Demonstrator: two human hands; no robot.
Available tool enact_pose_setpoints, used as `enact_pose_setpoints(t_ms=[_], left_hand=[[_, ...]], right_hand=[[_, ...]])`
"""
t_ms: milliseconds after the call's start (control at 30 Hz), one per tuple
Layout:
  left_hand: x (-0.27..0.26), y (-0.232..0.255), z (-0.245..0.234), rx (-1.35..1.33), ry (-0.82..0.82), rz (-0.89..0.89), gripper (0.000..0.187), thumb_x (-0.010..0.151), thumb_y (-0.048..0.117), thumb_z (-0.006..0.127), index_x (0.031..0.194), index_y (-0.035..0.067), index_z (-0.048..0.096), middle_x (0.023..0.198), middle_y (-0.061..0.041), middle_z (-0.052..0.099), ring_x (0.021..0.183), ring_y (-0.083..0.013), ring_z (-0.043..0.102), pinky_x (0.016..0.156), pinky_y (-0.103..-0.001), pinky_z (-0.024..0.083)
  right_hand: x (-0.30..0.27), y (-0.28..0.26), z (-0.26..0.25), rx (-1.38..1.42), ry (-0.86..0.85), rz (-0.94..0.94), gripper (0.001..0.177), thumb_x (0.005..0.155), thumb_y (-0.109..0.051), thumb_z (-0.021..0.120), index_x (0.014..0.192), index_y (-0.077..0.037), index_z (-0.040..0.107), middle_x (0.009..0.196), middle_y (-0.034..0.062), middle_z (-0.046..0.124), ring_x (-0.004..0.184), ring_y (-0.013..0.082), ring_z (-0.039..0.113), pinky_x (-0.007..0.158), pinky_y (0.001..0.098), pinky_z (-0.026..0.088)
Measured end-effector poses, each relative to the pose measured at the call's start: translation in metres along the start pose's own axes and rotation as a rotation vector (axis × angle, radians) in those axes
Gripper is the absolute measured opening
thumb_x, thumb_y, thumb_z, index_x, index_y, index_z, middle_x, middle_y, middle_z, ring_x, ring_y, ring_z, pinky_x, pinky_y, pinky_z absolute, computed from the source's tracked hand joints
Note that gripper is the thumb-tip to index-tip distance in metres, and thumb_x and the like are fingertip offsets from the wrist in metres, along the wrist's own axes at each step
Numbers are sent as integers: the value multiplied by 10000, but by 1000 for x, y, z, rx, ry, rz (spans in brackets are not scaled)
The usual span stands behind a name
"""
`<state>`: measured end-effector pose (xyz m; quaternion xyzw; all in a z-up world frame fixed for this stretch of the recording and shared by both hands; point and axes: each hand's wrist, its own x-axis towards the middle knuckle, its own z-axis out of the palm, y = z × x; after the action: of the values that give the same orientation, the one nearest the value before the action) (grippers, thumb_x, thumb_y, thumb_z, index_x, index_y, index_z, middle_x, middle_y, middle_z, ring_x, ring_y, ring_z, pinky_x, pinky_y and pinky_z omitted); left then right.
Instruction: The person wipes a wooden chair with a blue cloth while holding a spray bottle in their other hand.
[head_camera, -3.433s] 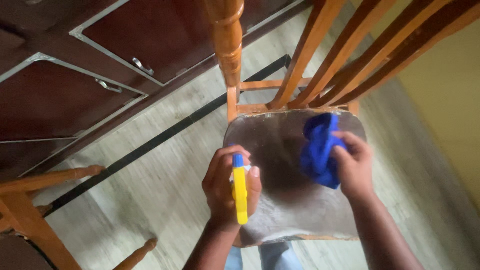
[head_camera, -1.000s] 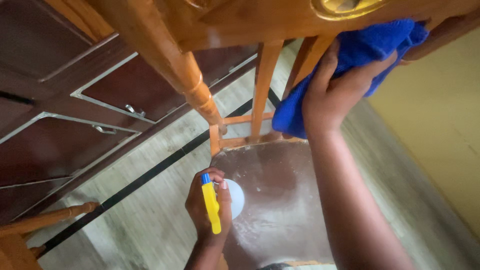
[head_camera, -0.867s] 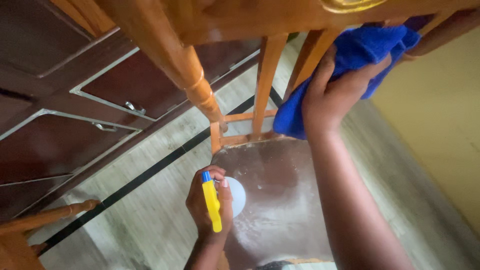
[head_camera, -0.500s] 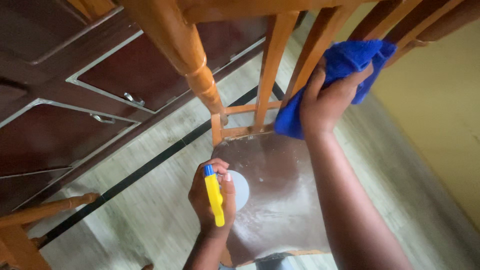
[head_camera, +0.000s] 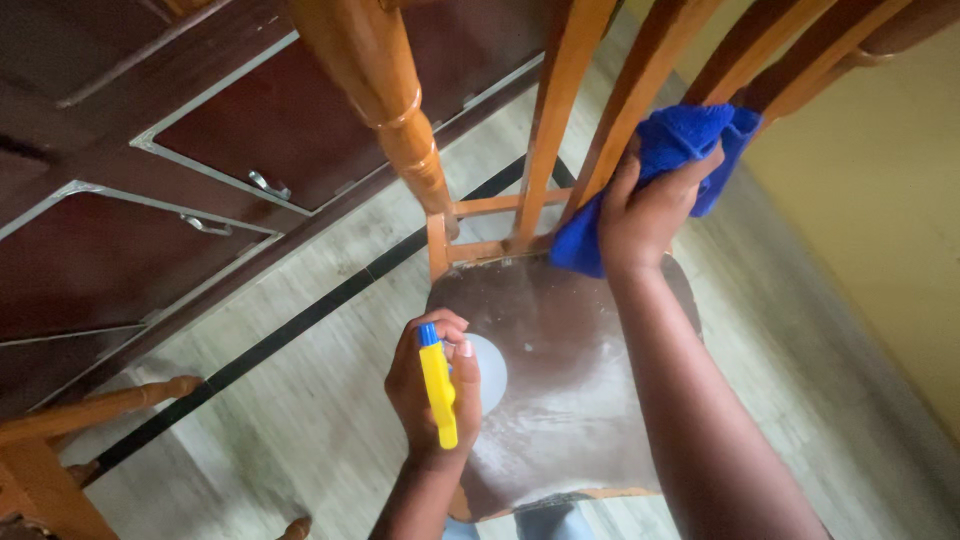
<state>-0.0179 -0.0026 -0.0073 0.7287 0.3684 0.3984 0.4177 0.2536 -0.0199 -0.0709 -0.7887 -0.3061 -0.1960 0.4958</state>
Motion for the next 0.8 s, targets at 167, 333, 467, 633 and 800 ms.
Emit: enact_pose_setpoints(t_ms=[167,333,467,633,800], left_hand=[[-1,0,-2,-25,2,7,116,960,179,600,971,67,571,1047,-86,698,780,-193,649,700,-295,533],[-4,-2,-3,-22,-4,-8,132,960,195,601,971,66,571,1048,-86,697,793,-197,651,696,-293,532],[-7,-3,-4,-36,-7,-12,143,970,211,598,970,71,570,1048,-80,696,807,-195,656,694,-293,536],[-8,-5,-3,-12,-16,11,158,986,230,588,972,74,565,1045,-73,701,814,-189,661,695,-292,533],[-11,-4,-4,-51,-19,-7,171,973,238,585,974,67,573,1049,-89,698,802,-188,655,683,-290,533]], right_hand=[[-14,9,3,-63,-11,34,649,1057,-95,674,1530,14,244,1290,272,622,1201,463,619,1070,509,470],[-33,19,4,-30,-63,127,665,1049,-89,664,1545,20,234,1263,254,648,1187,436,648,1054,499,480],[-47,29,8,-26,-68,118,664,1048,-69,671,1543,15,237,1262,255,641,1183,438,647,1067,500,477],[-60,37,9,5,-96,164,683,1017,-40,666,1538,21,227,1263,264,616,1174,450,638,1055,497,473],[-75,43,14,22,-113,251,694,996,-22,654,1550,-1,236,1261,261,624,1187,439,644,1057,480,486]])
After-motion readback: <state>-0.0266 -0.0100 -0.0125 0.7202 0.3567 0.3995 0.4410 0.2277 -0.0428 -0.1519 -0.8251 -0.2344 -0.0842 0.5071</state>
